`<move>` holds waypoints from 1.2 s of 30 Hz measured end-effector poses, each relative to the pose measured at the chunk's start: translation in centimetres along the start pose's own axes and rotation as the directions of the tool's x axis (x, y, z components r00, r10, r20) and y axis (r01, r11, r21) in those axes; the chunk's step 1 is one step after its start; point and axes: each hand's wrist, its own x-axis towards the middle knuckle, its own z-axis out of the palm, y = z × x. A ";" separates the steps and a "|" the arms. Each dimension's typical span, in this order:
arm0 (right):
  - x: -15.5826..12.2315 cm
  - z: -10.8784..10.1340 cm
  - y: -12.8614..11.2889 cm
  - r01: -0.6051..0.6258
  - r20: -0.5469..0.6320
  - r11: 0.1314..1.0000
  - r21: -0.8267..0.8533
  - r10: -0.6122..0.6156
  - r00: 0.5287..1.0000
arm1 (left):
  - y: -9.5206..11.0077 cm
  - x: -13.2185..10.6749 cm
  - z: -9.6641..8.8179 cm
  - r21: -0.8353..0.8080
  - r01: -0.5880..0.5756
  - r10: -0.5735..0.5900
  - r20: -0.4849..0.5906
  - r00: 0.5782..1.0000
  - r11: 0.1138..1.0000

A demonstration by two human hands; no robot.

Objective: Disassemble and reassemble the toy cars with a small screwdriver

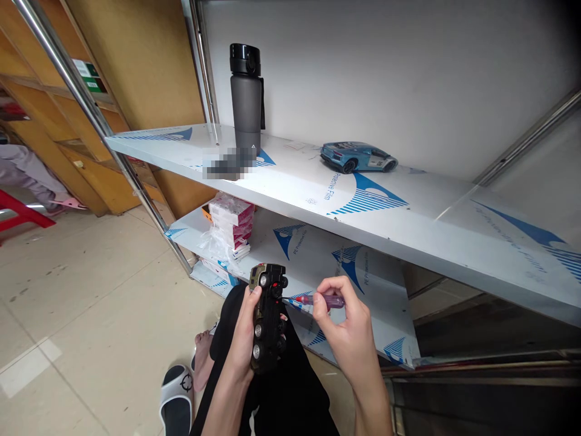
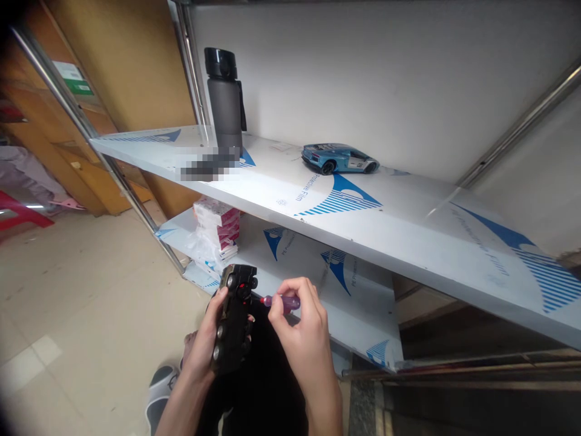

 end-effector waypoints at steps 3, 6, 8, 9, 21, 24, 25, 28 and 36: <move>0.1 -0.1 0.0 0.061 0.004 0.998 0.008 -0.061 0.998 | -0.1 0.3 -0.1 0.037 -0.004 0.006 -0.042 0.999 0.999; 0.2 -0.1 0.0 0.068 -0.014 0.998 0.001 -0.068 0.998 | -0.1 0.5 -0.1 0.022 0.050 -0.050 -0.009 0.999 0.999; 0.2 -0.2 -0.1 0.065 -0.026 0.998 0.003 -0.065 0.998 | -0.1 0.5 -0.1 0.015 0.070 -0.070 0.014 0.997 0.997; 0.2 -0.2 -0.1 0.062 -0.033 0.998 0.005 -0.062 0.998 | -0.1 0.5 -0.2 0.016 0.074 -0.074 0.019 0.997 0.997; 0.1 -0.1 -0.1 0.060 -0.047 0.997 0.043 -0.058 0.997 | -0.2 0.7 -0.5 0.062 0.068 -0.066 -0.038 0.997 0.996; 0.0 -0.1 -0.1 0.046 -0.047 0.997 0.057 -0.044 0.998 | -0.2 1.0 -0.7 0.028 0.078 -0.078 -0.023 0.997 0.997; 0.0 -0.1 -0.1 0.039 -0.045 0.997 0.064 -0.036 0.998 | -0.3 1.1 -0.8 0.016 0.079 -0.079 -0.014 0.997 0.997; 0.0 -0.4 0.2 0.013 -0.038 0.996 0.085 -0.009 0.999 | -0.3 1.2 -1.0 -0.006 0.074 -0.074 0.020 0.997 0.997; 0.0 -1.1 0.5 -0.019 -0.153 0.990 0.141 0.041 0.987 | -0.2 1.4 -1.3 -0.027 0.080 -0.080 0.012 0.997 0.996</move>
